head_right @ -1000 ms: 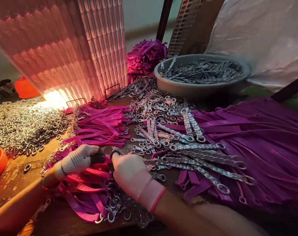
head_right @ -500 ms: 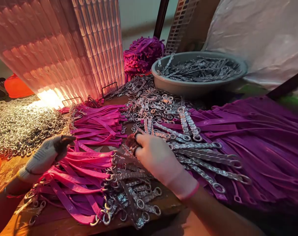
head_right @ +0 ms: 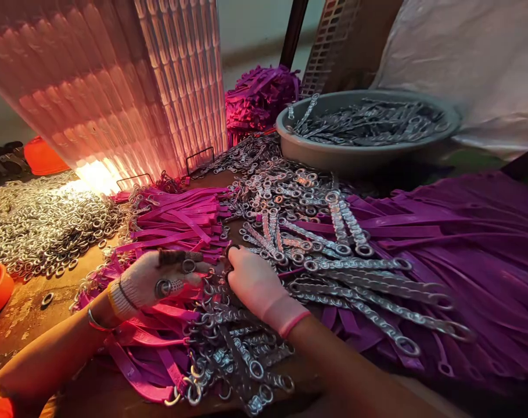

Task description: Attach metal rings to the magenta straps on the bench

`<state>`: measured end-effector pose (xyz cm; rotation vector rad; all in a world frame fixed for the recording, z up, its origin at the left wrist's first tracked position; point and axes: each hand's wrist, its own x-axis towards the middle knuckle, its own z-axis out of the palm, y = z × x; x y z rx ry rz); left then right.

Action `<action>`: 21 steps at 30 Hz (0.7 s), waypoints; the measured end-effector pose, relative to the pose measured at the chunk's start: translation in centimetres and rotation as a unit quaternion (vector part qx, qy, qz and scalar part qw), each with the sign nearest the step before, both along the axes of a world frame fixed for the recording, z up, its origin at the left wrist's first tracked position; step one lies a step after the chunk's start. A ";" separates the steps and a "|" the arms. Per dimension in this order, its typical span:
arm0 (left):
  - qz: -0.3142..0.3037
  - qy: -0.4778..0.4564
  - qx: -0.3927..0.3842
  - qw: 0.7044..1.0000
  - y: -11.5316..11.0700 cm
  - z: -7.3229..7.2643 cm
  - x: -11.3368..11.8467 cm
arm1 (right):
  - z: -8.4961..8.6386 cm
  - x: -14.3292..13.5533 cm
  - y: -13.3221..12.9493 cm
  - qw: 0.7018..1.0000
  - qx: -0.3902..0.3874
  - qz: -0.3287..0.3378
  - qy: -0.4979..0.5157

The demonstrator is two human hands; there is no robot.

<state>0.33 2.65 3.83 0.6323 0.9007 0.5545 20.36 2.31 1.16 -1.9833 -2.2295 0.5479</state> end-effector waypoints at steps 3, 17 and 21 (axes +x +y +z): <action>-0.018 0.093 0.108 0.990 -0.7 -0.1 -0.2 | 0.4 0.0 -0.4 0.992 0.029 -0.006 0.127; 0.104 0.118 0.310 0.938 -3.7 -2.7 2.3 | 0.5 -3.2 -3.1 0.960 0.019 0.030 0.277; 0.115 0.118 0.295 0.941 -4.3 -4.2 2.4 | 0.0 -3.4 -3.1 0.977 0.025 0.014 0.214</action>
